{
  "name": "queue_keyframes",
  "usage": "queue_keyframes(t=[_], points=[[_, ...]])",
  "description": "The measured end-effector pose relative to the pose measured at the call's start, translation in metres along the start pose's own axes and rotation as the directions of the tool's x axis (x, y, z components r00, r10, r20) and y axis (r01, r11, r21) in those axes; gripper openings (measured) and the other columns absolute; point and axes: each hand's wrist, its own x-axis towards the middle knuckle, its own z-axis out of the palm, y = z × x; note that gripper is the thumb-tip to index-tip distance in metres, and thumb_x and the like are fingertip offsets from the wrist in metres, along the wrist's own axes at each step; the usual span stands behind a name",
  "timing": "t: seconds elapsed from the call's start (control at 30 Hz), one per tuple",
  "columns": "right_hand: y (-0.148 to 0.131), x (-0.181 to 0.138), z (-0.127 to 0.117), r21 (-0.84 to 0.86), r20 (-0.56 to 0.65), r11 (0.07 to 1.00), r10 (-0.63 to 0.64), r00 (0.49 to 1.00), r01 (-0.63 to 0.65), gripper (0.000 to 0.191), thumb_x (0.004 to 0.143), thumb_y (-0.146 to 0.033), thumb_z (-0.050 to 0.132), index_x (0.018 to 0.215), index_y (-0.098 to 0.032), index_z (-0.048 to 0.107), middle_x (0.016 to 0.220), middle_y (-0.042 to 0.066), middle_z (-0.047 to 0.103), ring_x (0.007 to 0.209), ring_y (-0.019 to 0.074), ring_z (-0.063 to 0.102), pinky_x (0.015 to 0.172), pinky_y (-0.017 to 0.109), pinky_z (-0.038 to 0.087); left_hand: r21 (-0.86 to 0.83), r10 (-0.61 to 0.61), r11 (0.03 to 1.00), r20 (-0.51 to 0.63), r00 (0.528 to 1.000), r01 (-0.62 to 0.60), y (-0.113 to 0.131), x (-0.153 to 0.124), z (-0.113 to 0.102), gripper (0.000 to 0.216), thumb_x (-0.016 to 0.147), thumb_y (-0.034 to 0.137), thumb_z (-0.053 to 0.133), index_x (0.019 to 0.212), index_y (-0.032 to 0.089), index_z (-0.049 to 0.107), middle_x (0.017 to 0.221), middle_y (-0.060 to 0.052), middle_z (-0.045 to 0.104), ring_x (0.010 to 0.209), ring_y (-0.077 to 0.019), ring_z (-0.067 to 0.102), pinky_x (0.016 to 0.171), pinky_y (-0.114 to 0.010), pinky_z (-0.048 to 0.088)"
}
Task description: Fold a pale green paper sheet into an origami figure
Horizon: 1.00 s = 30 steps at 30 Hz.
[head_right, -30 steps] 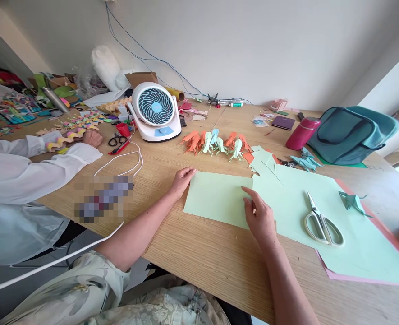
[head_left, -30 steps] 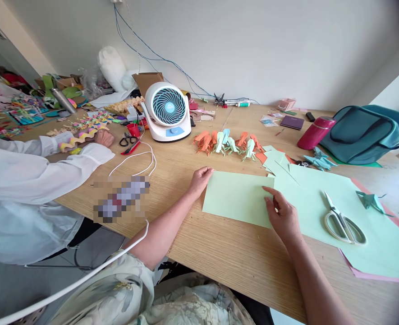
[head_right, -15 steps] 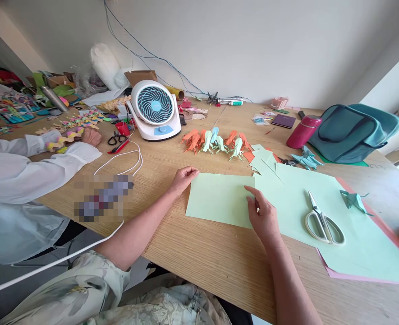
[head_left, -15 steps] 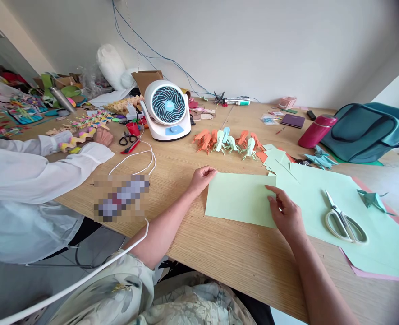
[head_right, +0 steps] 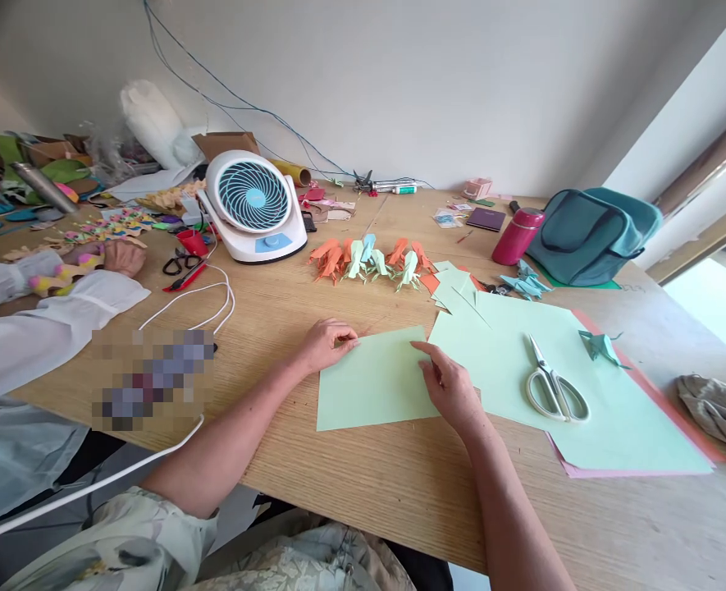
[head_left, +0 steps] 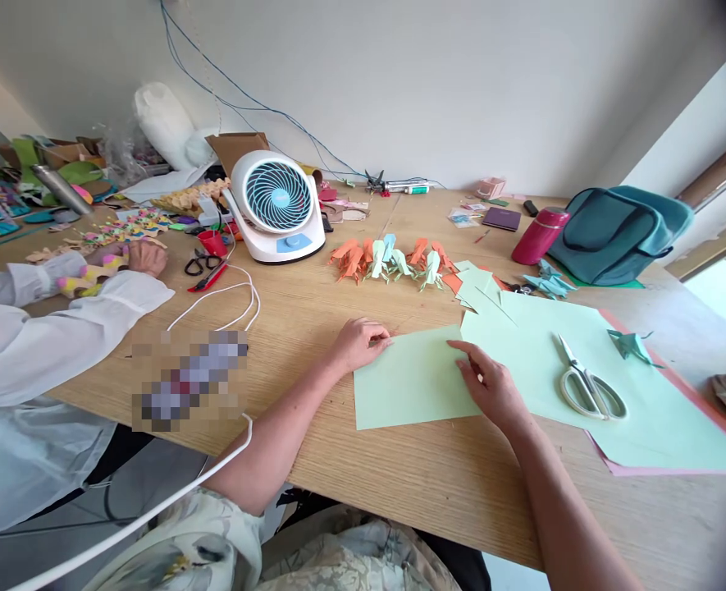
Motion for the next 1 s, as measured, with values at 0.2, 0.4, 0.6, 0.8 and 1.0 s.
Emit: queue_keyframes(t=[0.2, 0.4, 0.6, 0.8, 1.0], points=[[-0.002, 0.002, -0.003, 0.143, -0.038, 0.986, 0.091, 0.995, -0.085, 0.053, 0.093, -0.036, 0.048, 0.143, -0.024, 0.037, 0.071, -0.004, 0.053, 0.057, 0.0133, 0.044, 0.059, 0.027, 0.041, -0.015, 0.019, 1.000, -0.050, 0.999, -0.019, 0.003, 0.001, -0.001, 0.013, 0.085, 0.022, 0.062, 0.072, 0.020, 0.065, 0.070, 0.001, 0.064, 0.070, -0.0149, 0.056, 0.068, -0.026, 0.041], [0.002, 0.007, -0.002, 0.319, 0.023, 0.915, 0.255, 0.967, -0.249, 0.054, 0.086, -0.046, 0.060, 0.132, -0.020, 0.049, 0.061, -0.003, 0.061, 0.058, 0.0179, 0.059, 0.058, 0.030, 0.046, -0.103, -0.049, 0.994, -0.258, 0.965, 0.023, 0.004, 0.004, -0.008, 0.018, 0.089, 0.027, 0.056, 0.075, 0.019, 0.062, 0.072, 0.001, 0.062, 0.070, -0.0135, 0.056, 0.070, -0.025, 0.043], [0.003, 0.009, -0.002, 0.437, -0.189, 0.885, 0.267, 0.945, -0.162, 0.038, 0.087, -0.044, 0.060, 0.116, -0.021, 0.056, 0.094, 0.007, 0.072, 0.078, 0.0189, 0.066, 0.079, 0.039, 0.053, -0.234, -0.188, 0.968, -0.445, 0.876, 0.089, 0.002, 0.005, -0.013, 0.022, 0.090, 0.034, 0.054, 0.076, 0.018, 0.058, 0.068, 0.003, 0.056, 0.062, -0.0108, 0.050, 0.062, -0.022, 0.040], [0.002, 0.010, -0.003, 0.478, -0.144, 0.861, 0.274, 0.951, -0.176, 0.043, 0.088, -0.046, 0.059, 0.120, -0.019, 0.056, 0.104, 0.010, 0.071, 0.079, 0.0185, 0.066, 0.080, 0.041, 0.054, -0.358, -0.255, 0.929, -0.436, 0.863, 0.093, -0.004, 0.007, -0.011, 0.019, 0.088, 0.034, 0.056, 0.076, 0.019, 0.056, 0.064, 0.004, 0.051, 0.058, -0.0094, 0.046, 0.056, -0.020, 0.038], [-0.007, 0.009, 0.008, 0.594, 0.028, 0.778, 0.234, 0.972, -0.205, 0.058, 0.083, -0.047, 0.067, 0.131, -0.023, 0.045, 0.132, 0.015, 0.059, 0.074, 0.0170, 0.070, 0.074, 0.039, 0.055, -0.402, -0.209, 0.916, -0.431, 0.877, 0.021, 0.011, 0.006, -0.007, 0.015, 0.087, 0.034, 0.058, 0.086, 0.019, 0.059, 0.078, 0.000, 0.062, 0.073, -0.0124, 0.058, 0.070, -0.023, 0.048]])
